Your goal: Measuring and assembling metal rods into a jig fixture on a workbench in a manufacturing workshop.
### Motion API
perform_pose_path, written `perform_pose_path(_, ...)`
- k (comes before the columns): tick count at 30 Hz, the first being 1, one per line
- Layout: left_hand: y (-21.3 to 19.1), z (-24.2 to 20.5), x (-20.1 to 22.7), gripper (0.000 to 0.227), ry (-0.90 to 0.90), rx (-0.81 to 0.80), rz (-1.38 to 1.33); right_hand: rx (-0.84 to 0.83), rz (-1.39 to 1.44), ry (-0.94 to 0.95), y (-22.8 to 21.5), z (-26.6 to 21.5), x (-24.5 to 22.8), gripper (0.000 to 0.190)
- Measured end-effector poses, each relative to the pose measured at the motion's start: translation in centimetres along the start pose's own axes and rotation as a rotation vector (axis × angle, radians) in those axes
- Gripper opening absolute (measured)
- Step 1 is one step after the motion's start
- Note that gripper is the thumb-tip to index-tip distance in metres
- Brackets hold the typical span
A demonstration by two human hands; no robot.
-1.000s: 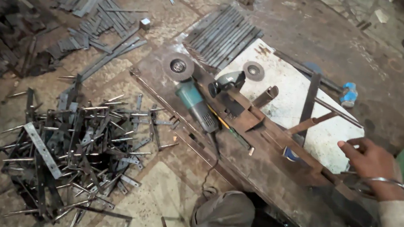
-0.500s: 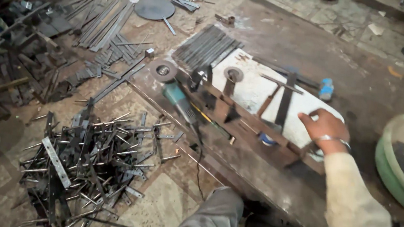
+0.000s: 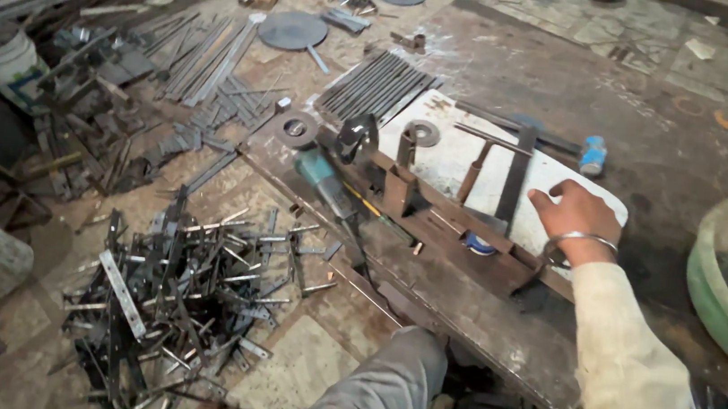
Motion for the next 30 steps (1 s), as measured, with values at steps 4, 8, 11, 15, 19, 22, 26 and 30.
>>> perform_pose_path(4,-4.1,15.3,6.6,0.040,-0.073,0.023,-0.059,0.003,-0.038,-0.041,-0.3,-0.7,-0.3,0.053)
perform_pose_path(8,-10.5,25.6,14.9,0.038,-0.287,0.046,-0.176,-0.018,-0.042,-0.055,-1.0,-1.2,-0.6,0.055)
perform_pose_path(11,-12.5,32.6,18.8,0.038,-0.177,0.195,-0.288,-0.021,-0.037,-0.074,-0.7,-0.8,-0.5,0.054)
perform_pose_path(15,-14.2,40.2,23.7,0.040,-0.118,0.260,-0.483,-0.037,-0.037,-0.050,-0.8,-1.2,-0.2,0.051)
perform_pose_path(19,-12.9,43.6,26.3,0.040,0.004,0.330,-0.538,-0.050,-0.017,-0.022,-0.8,-1.1,0.0,0.051)
perform_pose_path(22,-10.5,44.0,27.5,0.043,0.049,0.367,-0.619,-0.055,-0.017,-0.033,-0.7,-0.9,-0.1,0.052)
perform_pose_path(26,-7.9,42.3,30.3,0.046,-0.018,0.202,-0.682,-0.018,-0.030,-0.072,-0.5,-0.7,0.2,0.052)
perform_pose_path(30,-5.2,40.0,32.3,0.045,0.022,0.118,-0.679,0.050,0.021,-0.097,-0.7,-0.7,0.5,0.049)
Point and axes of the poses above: each hand's wrist, its own z-axis towards the middle knuckle, its own y-axis out of the palm, x = y × z, the point moved 8 cm from there along z, towards the middle knuckle, and after that the axes turned 10 degrees about y, right-handed, at the moved point
